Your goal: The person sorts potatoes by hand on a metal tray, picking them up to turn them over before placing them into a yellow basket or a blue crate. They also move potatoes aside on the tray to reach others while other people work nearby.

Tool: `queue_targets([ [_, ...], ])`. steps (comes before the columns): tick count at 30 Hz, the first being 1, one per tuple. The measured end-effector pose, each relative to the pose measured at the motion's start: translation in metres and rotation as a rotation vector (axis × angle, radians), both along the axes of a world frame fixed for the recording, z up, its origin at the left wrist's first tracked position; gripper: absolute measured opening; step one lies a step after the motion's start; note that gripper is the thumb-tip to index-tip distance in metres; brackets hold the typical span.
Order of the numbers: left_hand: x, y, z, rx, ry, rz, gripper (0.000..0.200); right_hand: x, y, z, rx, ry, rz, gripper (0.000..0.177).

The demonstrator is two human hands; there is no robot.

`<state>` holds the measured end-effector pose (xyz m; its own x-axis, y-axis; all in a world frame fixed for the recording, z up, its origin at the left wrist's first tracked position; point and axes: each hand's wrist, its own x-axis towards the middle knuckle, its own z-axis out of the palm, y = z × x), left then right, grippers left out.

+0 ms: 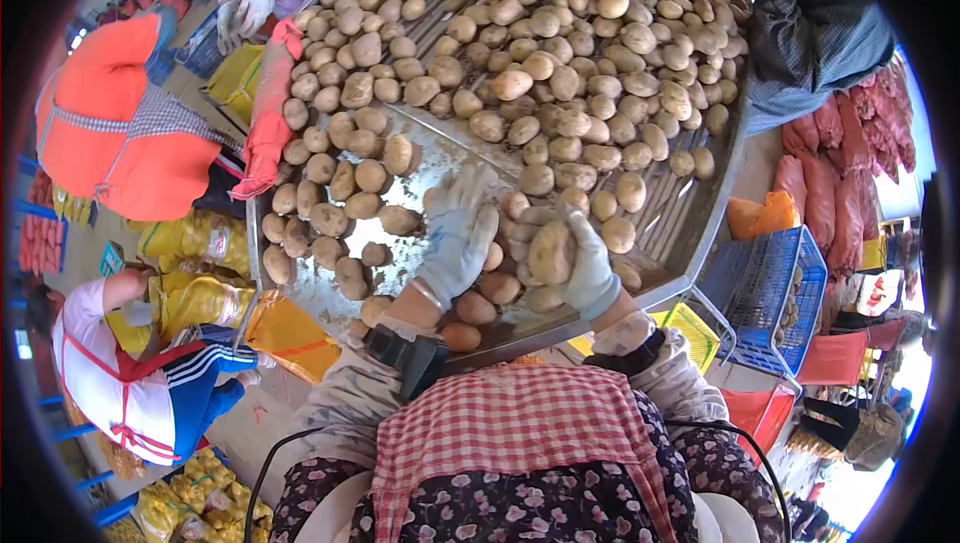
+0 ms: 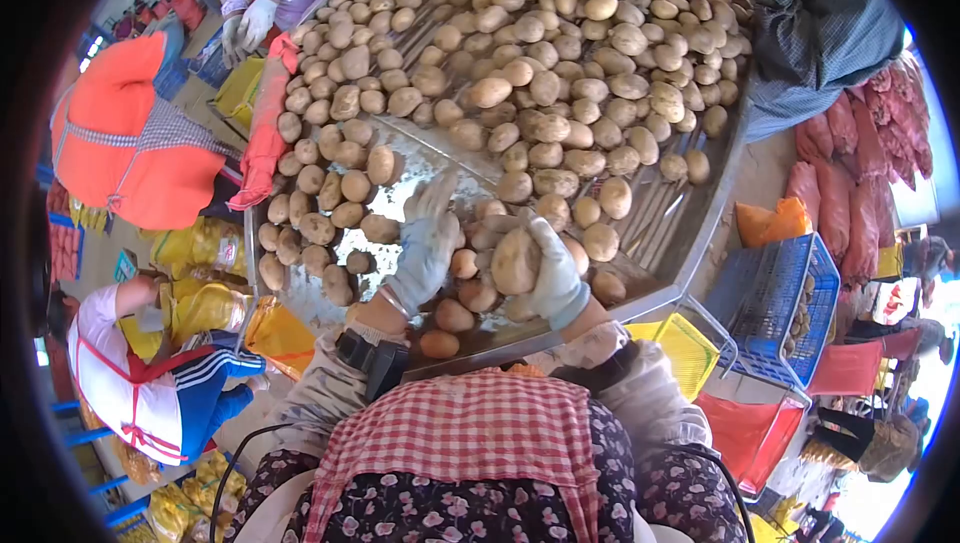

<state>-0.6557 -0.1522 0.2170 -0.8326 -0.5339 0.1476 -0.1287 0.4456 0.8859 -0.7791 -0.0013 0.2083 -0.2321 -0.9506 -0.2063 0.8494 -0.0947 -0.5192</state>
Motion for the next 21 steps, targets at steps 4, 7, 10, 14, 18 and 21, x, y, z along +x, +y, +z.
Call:
queue_targets([
  [4, 0.047, 0.013, -0.026, -0.641, -0.268, -0.11, 0.062, -0.004, -0.002, 0.009, -0.085, -0.518, -0.141, 0.064],
  [7, 0.074, -0.009, -0.041, -0.664, -0.543, 0.119, 0.063, -0.01, 0.007, 0.011, 0.1, -0.472, -0.24, 0.067],
  [10, 0.063, -0.028, -0.035, -0.832, -0.505, 0.364, 0.059, -0.013, 0.008, 0.014, -0.109, -0.385, -0.154, 0.058],
  [14, 0.006, 0.011, -0.004, -0.616, -0.287, -0.177, 0.056, -0.023, 0.022, -0.012, 0.171, 0.12, -0.316, 0.035],
  [18, 0.016, 0.018, -0.045, -0.746, -0.364, -0.073, 0.058, -0.081, 0.059, 0.004, 0.487, 0.886, -0.623, 0.022],
  [21, 0.055, -0.001, -0.069, -0.787, -0.453, 0.039, 0.06, -0.142, 0.086, -0.007, 0.831, 0.897, -0.682, 0.027],
])
